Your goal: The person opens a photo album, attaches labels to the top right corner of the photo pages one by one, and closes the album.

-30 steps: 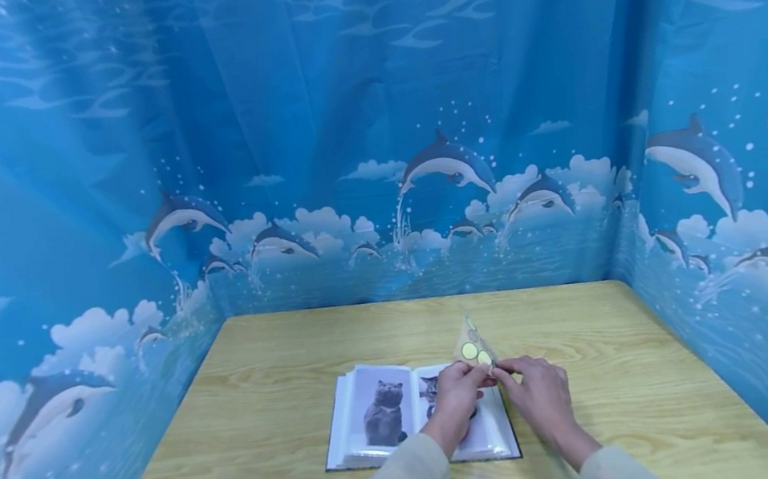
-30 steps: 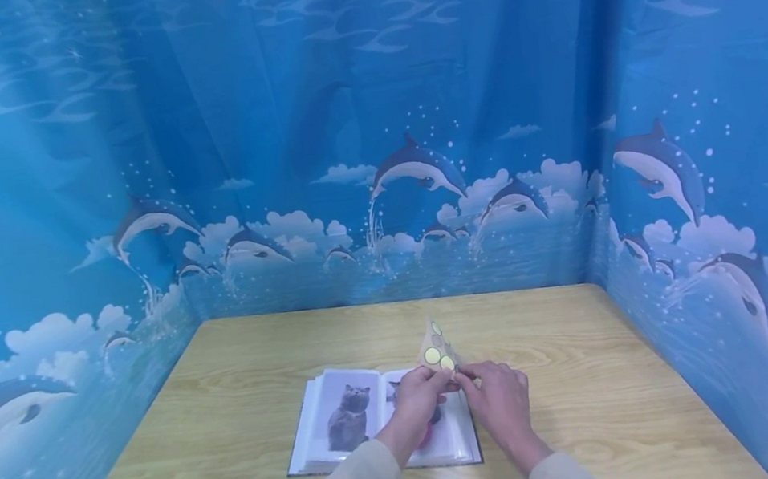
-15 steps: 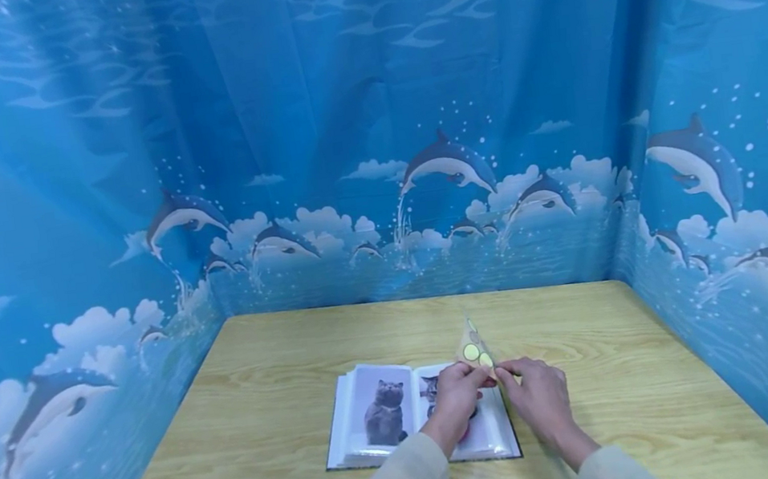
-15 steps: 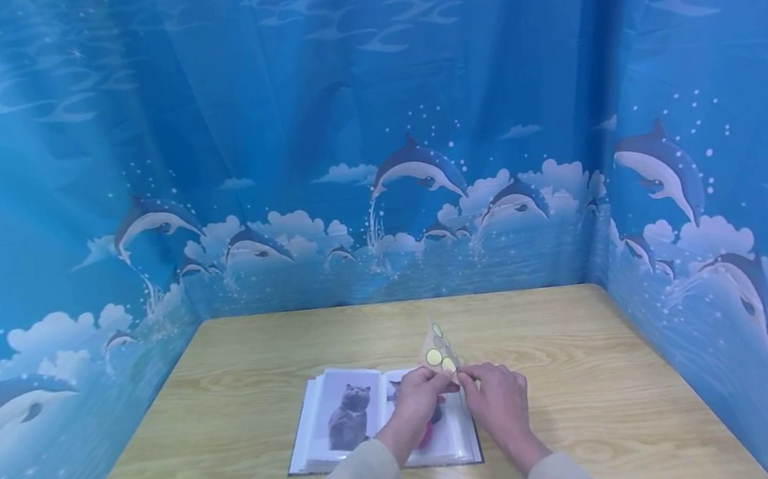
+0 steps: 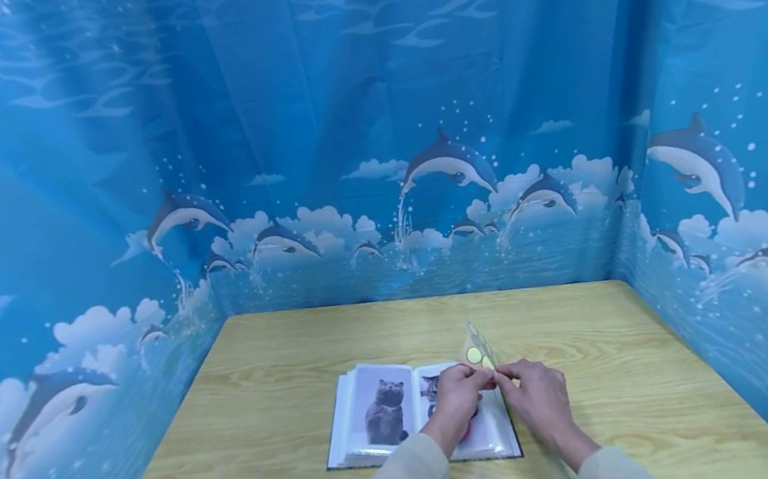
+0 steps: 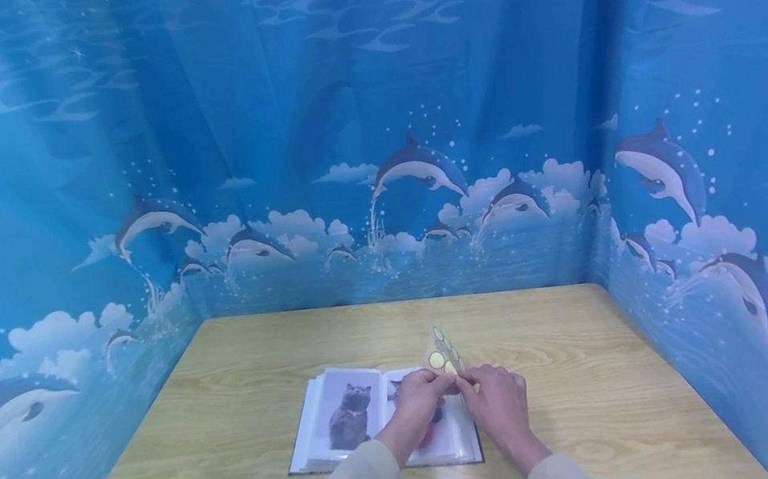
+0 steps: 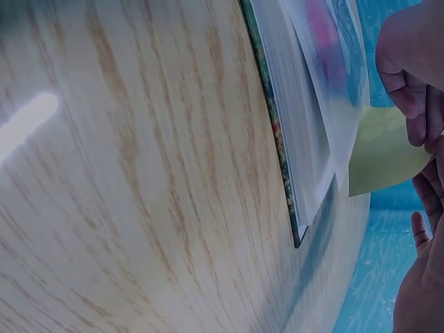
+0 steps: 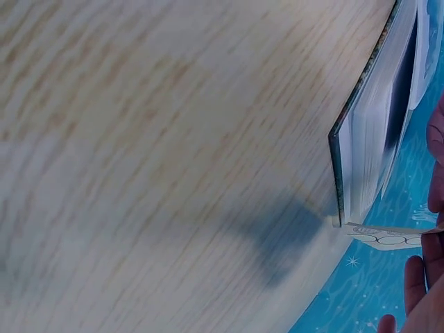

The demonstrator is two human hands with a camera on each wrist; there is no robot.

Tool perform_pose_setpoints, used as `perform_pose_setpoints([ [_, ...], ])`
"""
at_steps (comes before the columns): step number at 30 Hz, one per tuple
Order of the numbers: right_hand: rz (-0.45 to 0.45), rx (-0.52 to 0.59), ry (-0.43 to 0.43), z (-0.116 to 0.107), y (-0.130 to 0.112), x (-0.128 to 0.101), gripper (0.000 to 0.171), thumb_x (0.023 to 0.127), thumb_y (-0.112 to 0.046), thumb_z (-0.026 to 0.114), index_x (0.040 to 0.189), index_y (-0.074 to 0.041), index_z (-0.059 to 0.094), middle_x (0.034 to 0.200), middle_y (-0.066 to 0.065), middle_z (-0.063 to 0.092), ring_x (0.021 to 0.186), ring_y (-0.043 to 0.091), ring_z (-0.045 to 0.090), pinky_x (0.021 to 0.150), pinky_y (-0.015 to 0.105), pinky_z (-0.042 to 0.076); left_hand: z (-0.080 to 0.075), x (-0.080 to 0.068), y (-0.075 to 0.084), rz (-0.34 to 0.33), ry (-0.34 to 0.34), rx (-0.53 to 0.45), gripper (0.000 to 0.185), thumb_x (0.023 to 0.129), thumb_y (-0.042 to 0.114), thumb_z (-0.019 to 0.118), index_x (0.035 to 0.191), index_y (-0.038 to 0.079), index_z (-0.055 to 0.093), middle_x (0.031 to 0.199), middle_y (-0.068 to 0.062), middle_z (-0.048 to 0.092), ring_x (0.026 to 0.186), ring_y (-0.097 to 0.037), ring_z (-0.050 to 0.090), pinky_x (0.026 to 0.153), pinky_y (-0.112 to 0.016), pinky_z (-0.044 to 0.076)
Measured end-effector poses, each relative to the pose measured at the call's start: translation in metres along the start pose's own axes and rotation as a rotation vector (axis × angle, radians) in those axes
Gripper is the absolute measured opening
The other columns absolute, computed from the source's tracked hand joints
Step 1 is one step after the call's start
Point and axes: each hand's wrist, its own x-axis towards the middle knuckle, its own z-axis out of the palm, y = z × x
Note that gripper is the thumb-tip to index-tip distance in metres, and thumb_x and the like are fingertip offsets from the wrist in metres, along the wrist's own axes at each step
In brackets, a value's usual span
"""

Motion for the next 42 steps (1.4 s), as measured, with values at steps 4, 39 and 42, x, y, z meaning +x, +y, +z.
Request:
perform_pose_setpoints([
  [4, -0.005, 0.012, 0.013, -0.0003, 0.0005, -0.0012, 0.017, 0.09, -0.021, 0.072, 0.1, -0.009, 0.078, 0.097, 0.01, 0.075, 0.089, 0.033, 0.068, 0.085, 0.054, 0.042, 0.0001, 0.0004, -0.0008, -0.004, -0.003, 0.001, 0.01, 0.088, 0.01, 0.069, 0.089, 0.001, 0.075, 0.08, -0.008, 0.074, 0.075, -0.011, 0.064, 0.064, -0.025, 0.049],
  [39, 0.011, 0.078, 0.041, 0.0003, 0.0071, -0.0012, 0.013, 0.089, -0.02, 0.072, 0.096, -0.01, 0.077, 0.09, 0.008, 0.075, 0.083, 0.029, 0.07, 0.083, 0.052, 0.045, -0.0014, -0.0007, 0.0007, -0.029, -0.003, 0.037, 0.01, 0.09, 0.014, 0.07, 0.091, 0.005, 0.073, 0.079, -0.002, 0.073, 0.078, -0.011, 0.063, 0.067, -0.025, 0.049],
  [42, 0.01, 0.07, 0.041, 0.0002, 0.0077, -0.001, 0.013, 0.089, -0.019, 0.072, 0.096, -0.009, 0.077, 0.092, 0.009, 0.075, 0.085, 0.03, 0.07, 0.085, 0.052, 0.045, -0.0009, -0.0017, 0.0012, -0.043, 0.001, 0.034, 0.011, 0.09, 0.016, 0.07, 0.092, 0.006, 0.073, 0.079, -0.002, 0.072, 0.076, -0.012, 0.064, 0.066, -0.025, 0.049],
])
